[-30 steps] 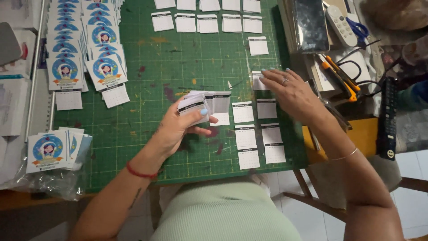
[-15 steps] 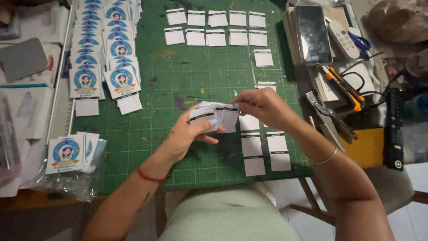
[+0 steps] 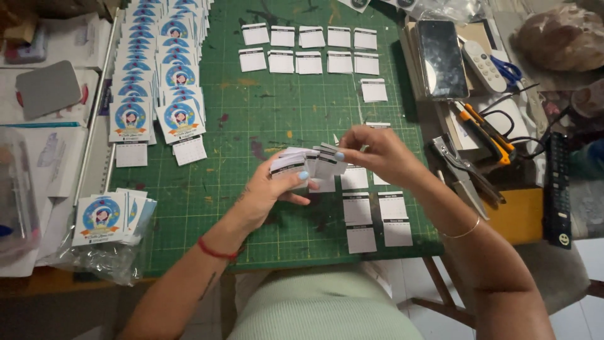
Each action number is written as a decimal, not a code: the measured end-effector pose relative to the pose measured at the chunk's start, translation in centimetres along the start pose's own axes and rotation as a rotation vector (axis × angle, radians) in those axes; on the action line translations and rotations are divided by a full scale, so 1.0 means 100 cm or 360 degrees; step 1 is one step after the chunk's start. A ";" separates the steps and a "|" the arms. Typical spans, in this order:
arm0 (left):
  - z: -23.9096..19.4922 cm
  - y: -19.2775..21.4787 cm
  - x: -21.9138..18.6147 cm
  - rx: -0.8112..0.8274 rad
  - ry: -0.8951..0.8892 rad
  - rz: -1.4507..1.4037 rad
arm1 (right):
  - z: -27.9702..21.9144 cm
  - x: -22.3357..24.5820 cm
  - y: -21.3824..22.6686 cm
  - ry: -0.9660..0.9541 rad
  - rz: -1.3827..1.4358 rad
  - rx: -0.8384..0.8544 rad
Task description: Sorting and stacking small calendar cards onto a grid on a cutting mat.
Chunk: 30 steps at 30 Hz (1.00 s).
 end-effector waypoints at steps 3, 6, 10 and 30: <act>0.000 0.000 -0.002 -0.0025 -0.0020 0.0011 | -0.001 0.004 0.006 -0.0013 0.0095 0.0006; 0.002 0.005 0.003 -0.0061 -0.0011 -0.0031 | -0.001 -0.001 0.011 0.0013 0.0213 -0.0027; 0.002 0.012 0.006 -0.0088 -0.0016 -0.0022 | 0.001 -0.010 0.012 -0.0032 0.0299 -0.0084; -0.003 0.007 -0.027 -0.0201 -0.0068 0.0050 | 0.020 -0.013 0.065 -0.0310 -0.0570 -0.0069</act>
Point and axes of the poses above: each hand's wrist, its own z-axis towards the middle knuckle, its own y-axis out of the back of the hand, x = y × z, the point moved 2 cm from there along z, towards the middle knuckle, and after that the axes turned 4 degrees about x, right-handed, at the moved point
